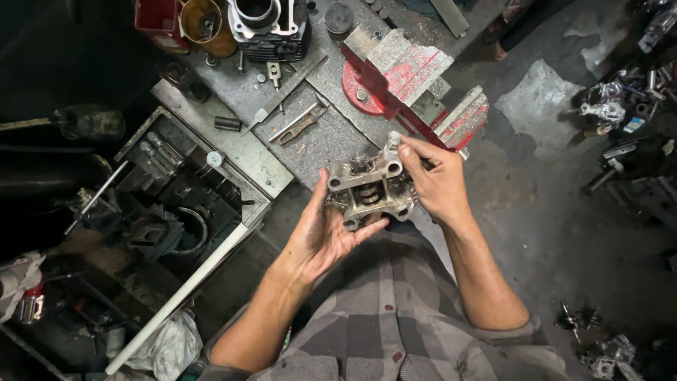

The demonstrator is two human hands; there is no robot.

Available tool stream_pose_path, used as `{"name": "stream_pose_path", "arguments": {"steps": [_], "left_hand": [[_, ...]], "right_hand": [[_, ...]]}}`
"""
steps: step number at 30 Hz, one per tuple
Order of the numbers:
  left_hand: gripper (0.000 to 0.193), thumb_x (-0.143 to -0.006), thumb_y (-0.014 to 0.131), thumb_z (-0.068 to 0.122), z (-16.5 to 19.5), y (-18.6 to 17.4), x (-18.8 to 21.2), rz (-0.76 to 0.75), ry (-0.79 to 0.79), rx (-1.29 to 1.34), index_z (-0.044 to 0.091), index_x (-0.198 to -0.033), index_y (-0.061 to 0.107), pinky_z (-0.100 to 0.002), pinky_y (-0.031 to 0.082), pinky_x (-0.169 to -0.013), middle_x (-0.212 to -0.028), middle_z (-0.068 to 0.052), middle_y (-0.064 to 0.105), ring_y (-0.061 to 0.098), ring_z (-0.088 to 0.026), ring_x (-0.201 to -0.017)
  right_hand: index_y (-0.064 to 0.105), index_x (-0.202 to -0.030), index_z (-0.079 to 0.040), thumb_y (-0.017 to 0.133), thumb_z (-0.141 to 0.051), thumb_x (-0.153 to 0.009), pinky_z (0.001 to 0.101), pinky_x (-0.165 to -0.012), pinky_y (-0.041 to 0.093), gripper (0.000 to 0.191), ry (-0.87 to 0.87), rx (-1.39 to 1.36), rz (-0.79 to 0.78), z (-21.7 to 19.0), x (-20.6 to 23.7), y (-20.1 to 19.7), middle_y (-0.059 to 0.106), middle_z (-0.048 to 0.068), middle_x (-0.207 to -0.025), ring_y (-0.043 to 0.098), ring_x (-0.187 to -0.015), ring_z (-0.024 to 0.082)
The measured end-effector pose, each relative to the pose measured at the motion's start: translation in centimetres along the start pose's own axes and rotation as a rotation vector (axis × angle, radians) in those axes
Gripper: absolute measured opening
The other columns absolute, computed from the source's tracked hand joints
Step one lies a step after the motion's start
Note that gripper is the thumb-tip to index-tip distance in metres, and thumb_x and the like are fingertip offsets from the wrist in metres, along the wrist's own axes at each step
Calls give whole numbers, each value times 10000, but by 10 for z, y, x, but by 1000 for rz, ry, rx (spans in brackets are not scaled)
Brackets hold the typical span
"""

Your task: The person files a small metal component held in a bench vise, using a flat file with both hands in repeated strokes. They periodically reposition the part in the vise, then pick up a rocker arm bracket and continue filing and turning it over while working on its surfaces.

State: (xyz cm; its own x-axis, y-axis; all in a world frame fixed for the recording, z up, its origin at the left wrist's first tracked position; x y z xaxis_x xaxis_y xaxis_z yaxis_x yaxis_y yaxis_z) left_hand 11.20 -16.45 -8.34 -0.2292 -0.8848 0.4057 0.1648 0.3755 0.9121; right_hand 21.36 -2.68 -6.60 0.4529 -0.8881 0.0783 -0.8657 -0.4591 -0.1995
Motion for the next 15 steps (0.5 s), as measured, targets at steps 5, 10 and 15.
{"name": "stream_pose_path", "arguments": {"steps": [5, 10, 15], "left_hand": [[774, -976, 512, 601, -5, 6, 1, 23, -22, -9, 56, -1518, 420, -498, 518, -1071, -1443, -180, 551, 611, -306, -1267], [638, -1039, 547, 473, -15, 7, 2, 58, -5, -122, 58, -1498, 394, -474, 523, -1106, -1355, -142, 558, 604, -237, -1094], [510, -941, 540, 355, -7, -10, 6, 319, 115, -572, 135, -1376, 391, -373, 577, -886, -1242, -72, 638, 676, -178, -1043]], "right_hand": [[708, -1268, 29, 647, -190, -1043, 236, -844, 554, 320, 28, -80, -16, 3, 2, -5, 763, 45, -1070, 661, -936, 61], [721, -1243, 31, 618, -180, -1054, 239, -826, 551, 302, 88, -115, -17, 1, 1, -14, 763, 48, -1046, 663, -917, 67], [704, -1229, 71, 593, -151, -1057, 256, -823, 548, 302, 126, -360, 9, 6, 6, -28, 751, 77, -1056, 675, -915, 99]]}}
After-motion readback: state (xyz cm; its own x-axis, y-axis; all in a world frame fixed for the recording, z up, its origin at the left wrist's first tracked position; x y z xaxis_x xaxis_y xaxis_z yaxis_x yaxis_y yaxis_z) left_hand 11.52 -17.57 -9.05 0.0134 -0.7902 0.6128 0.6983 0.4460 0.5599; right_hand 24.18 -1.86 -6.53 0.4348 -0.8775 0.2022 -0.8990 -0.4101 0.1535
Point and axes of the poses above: each hand's wrist, its own x-axis away from the middle knuckle, its own y-axis out of the palm, z = x × y, the point moved 10 cm from there along -x, towards the middle knuckle
